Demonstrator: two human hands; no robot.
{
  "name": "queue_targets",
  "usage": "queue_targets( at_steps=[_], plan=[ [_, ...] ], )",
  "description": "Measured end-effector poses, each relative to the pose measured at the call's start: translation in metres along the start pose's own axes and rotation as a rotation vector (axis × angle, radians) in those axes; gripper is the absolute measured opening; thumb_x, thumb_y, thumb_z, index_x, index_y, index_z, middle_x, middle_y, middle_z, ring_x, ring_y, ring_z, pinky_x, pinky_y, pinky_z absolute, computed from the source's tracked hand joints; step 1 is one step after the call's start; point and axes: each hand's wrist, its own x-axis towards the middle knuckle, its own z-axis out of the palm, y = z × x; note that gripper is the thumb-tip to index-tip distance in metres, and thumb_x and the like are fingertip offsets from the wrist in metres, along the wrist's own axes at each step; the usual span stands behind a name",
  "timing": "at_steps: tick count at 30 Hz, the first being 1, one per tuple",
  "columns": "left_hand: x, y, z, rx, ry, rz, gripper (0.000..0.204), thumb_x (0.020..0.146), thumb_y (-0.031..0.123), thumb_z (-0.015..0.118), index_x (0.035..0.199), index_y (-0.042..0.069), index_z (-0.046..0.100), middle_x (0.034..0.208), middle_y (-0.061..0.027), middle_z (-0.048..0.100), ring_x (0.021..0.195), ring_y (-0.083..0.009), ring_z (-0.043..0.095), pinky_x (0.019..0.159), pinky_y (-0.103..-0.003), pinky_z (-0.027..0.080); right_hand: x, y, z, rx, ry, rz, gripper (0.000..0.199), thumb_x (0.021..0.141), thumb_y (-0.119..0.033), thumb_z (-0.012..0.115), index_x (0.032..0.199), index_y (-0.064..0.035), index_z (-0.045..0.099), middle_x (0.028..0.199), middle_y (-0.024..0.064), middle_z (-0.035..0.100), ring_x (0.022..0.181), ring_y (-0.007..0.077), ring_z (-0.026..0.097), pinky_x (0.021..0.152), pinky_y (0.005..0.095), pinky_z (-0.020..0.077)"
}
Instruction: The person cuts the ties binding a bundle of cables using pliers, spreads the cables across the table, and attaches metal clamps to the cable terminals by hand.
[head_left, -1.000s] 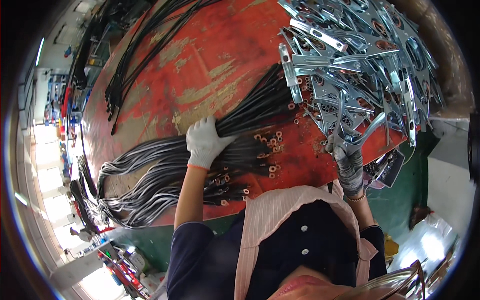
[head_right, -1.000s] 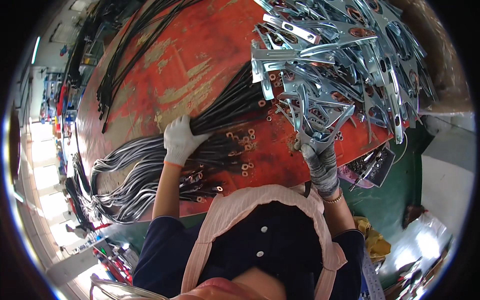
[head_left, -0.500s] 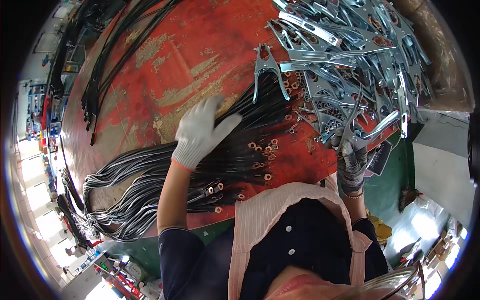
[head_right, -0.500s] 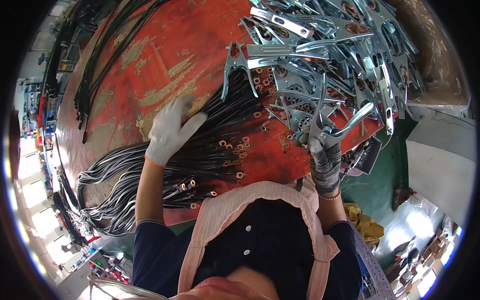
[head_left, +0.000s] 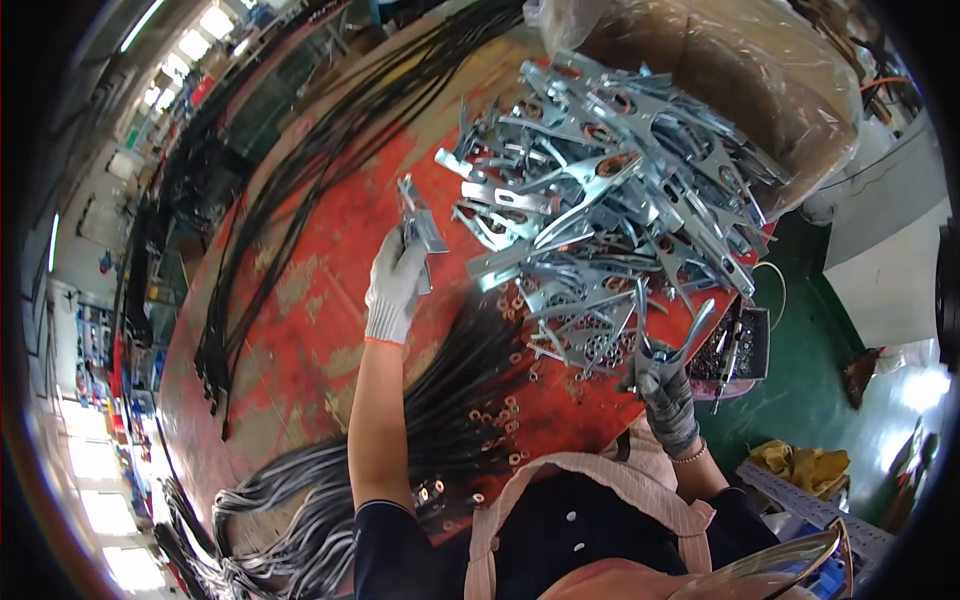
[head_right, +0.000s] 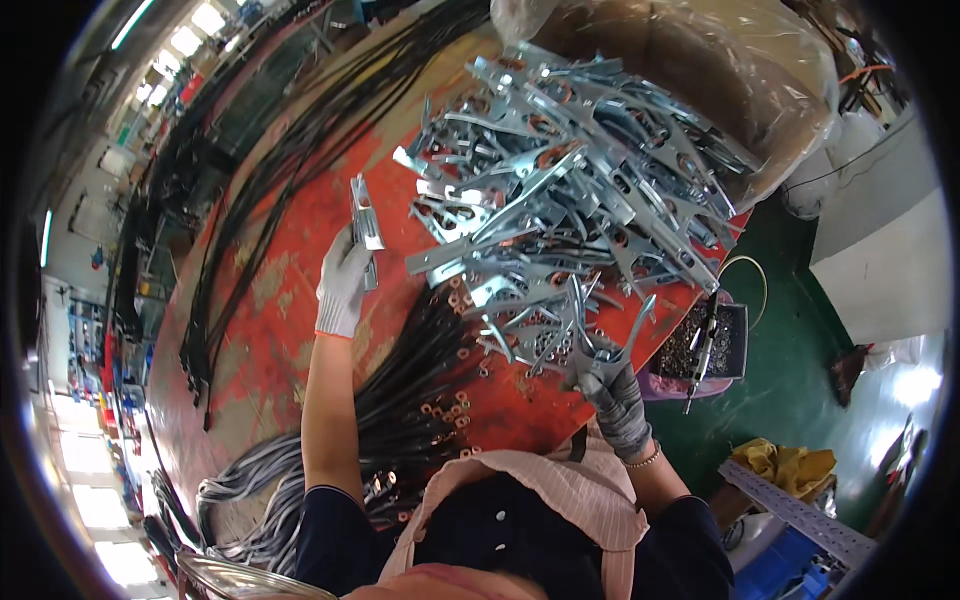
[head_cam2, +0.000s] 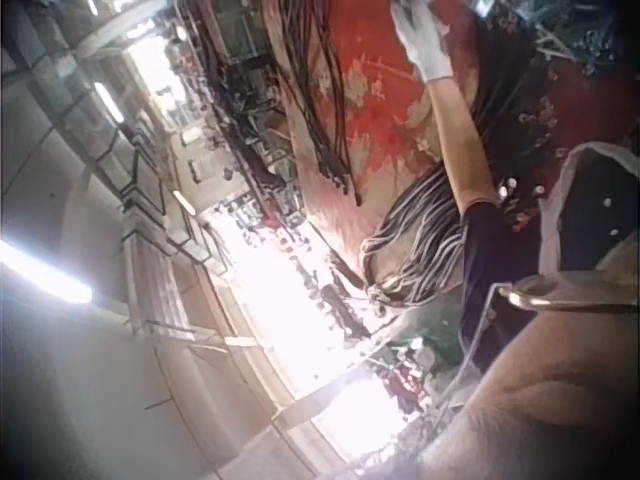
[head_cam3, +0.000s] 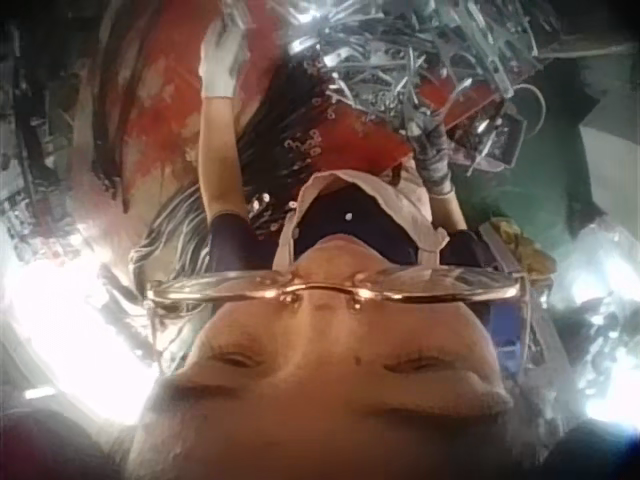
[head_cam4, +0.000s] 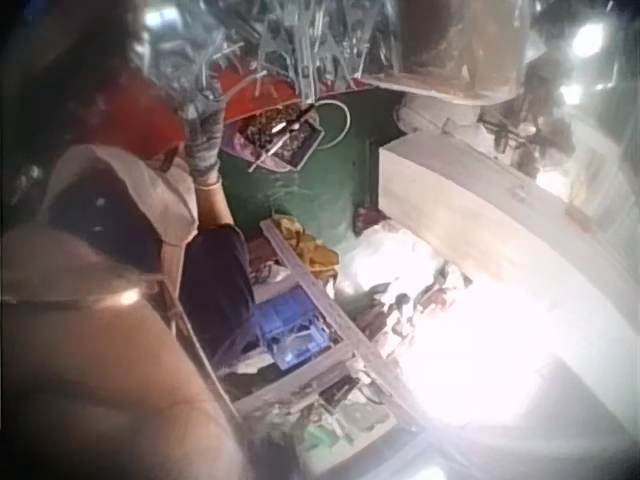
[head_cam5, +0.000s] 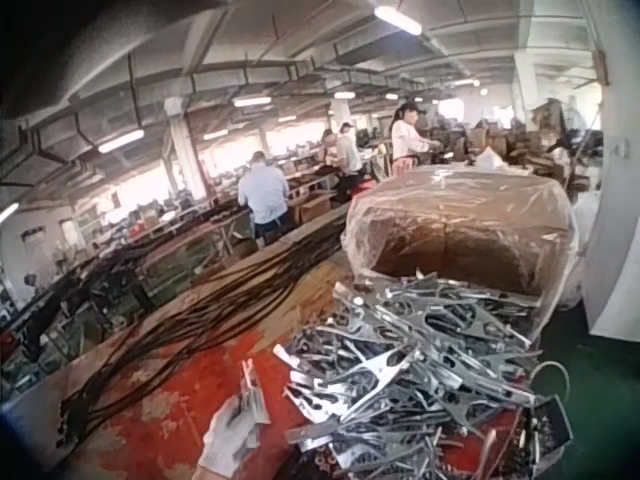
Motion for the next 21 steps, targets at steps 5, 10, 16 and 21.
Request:
queue_targets(
  at_steps=[5, 10, 16, 21],
  plan=[
    [0.021, 0.128, 0.086, 0.468, -0.105, 0.398, 0.048, 0.091, 0.033, 0.054, 0.130, 0.006, 0.053, 0.102, -0.0260, 0.068, 0.088, -0.0418, 0.068, 0.078, -0.048, 0.051, 0.010, -0.004, -0.001, 0.073, -0.040, 0.011, 0.052, 0.097, -0.018, 0.064, 0.142, -0.0087, 0.041, 0.117, 0.0068, 0.060, 0.100, 0.0174, 0.063, 0.089, 0.0374, 0.0538],
    [0.042, 0.174, 0.151, 0.457, -0.017, 0.618, 0.058, 0.092, 0.043, 0.058, 0.134, 0.004, 0.050, 0.108, -0.0282, 0.066, 0.102, -0.0459, 0.064, 0.085, -0.052, 0.049, 0.013, -0.006, 0.025, 0.087, -0.119, -0.095, 0.056, 0.095, -0.022, 0.067, 0.142, -0.0088, 0.040, 0.116, 0.0084, 0.061, 0.097, 0.0190, 0.065, 0.089, 0.0411, 0.0556],
    [0.021, 0.167, 0.164, 0.664, -0.228, 0.643, 0.062, 0.095, 0.054, 0.055, 0.137, 0.009, 0.050, 0.118, -0.0225, 0.067, 0.107, -0.0420, 0.064, 0.090, -0.047, 0.051, -0.009, -0.003, 0.016, 0.101, -0.084, -0.012, 0.056, 0.095, -0.023, 0.068, 0.141, -0.0084, 0.041, 0.120, 0.0075, 0.060, 0.101, 0.0181, 0.064, 0.089, 0.0420, 0.0566],
    [-0.011, 0.146, 0.108, 0.472, -0.148, 0.719, 0.057, 0.094, 0.047, 0.058, 0.133, 0.007, 0.052, 0.111, -0.0203, 0.069, 0.101, -0.0397, 0.067, 0.087, -0.048, 0.052, -0.001, 0.005, 0.010, 0.134, -0.100, 0.031, 0.051, 0.097, -0.015, 0.064, 0.143, -0.0091, 0.042, 0.121, 0.0064, 0.060, 0.108, 0.0195, 0.063, 0.090, 0.0390, 0.0569]
  ],
)
